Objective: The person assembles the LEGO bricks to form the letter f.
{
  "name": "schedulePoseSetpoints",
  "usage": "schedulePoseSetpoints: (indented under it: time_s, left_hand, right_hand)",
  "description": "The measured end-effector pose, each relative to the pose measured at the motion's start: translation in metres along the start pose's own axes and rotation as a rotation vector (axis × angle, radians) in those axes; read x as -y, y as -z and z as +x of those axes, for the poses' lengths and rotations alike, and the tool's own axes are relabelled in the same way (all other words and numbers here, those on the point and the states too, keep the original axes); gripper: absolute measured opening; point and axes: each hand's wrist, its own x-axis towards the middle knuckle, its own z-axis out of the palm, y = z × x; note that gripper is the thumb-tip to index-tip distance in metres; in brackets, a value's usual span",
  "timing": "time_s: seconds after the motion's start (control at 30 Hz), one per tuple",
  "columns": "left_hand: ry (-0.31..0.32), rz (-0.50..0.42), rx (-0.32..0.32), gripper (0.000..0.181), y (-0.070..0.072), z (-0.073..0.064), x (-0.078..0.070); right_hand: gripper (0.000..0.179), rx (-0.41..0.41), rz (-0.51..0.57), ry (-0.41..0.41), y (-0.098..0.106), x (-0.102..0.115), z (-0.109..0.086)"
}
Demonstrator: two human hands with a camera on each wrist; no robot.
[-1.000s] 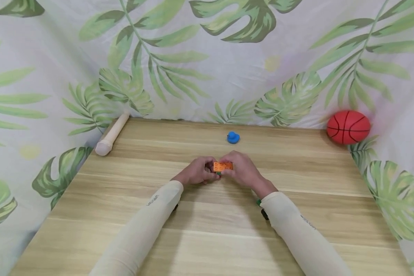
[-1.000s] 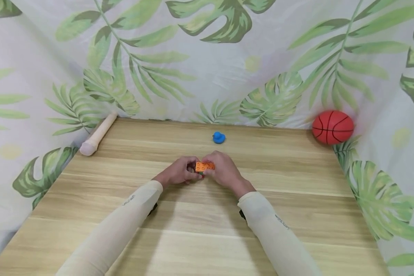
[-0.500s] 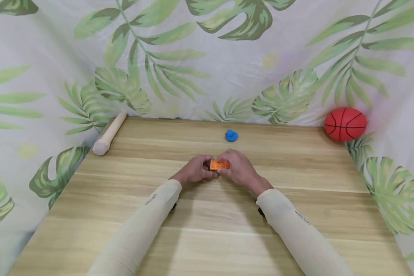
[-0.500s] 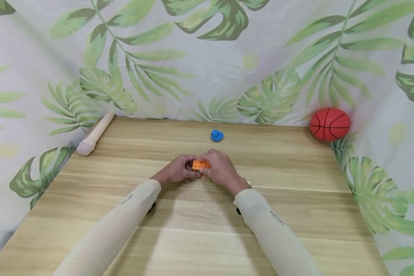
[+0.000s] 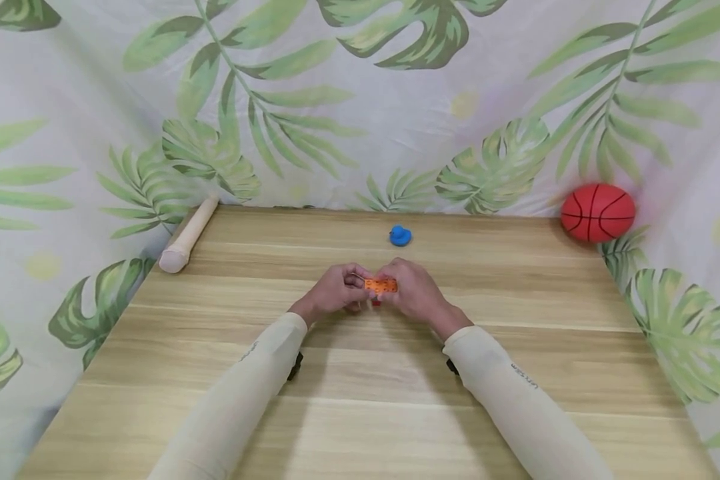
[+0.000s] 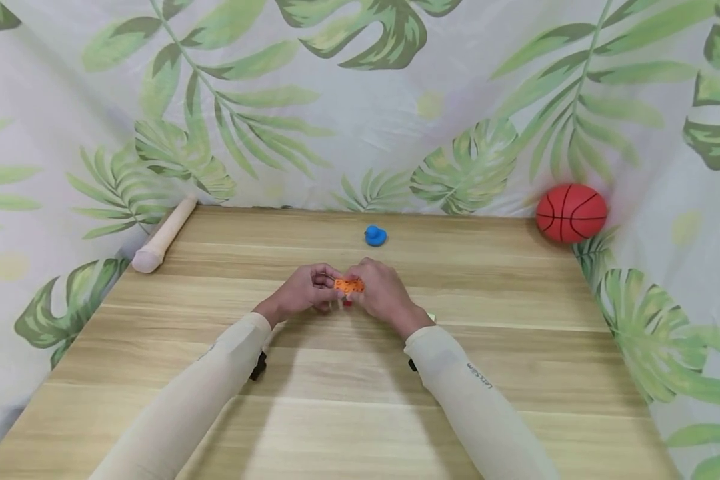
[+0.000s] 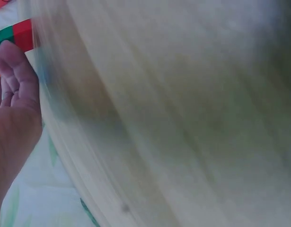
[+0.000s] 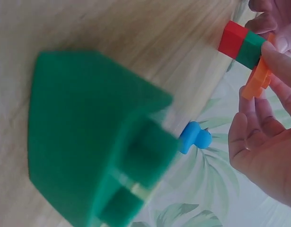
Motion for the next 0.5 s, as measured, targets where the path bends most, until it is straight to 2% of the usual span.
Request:
schedulePoseSetpoints:
  time_s: [0.1,0.23,0.33,0.5]
  left_hand:
    - [-0.023,-0.012,-0.003,0.03,0.0,0.0,0.001]
    - [-0.044,-0.021,0.005,0.028,-0.001,0.001,0.001]
    - [-0.039,-0.02,0.012,0.028,-0.001,0.002,0.003]
    - [-0.032,0.012,0.014,0.028,0.002,0.002,0.004]
  right_hand:
    - [0.033,0.016,0.016,-0.005,0.002,0.0,0.002]
    - [0.035,0.081,0.016,-0.005,0.009,-0.005,-0.001]
    - [0.035,0.104,0.045,-0.031,0.022,-0.012,-0.011]
    - [0.026,0.078,0.07,-0.067,0.053,-0.032,-0.039]
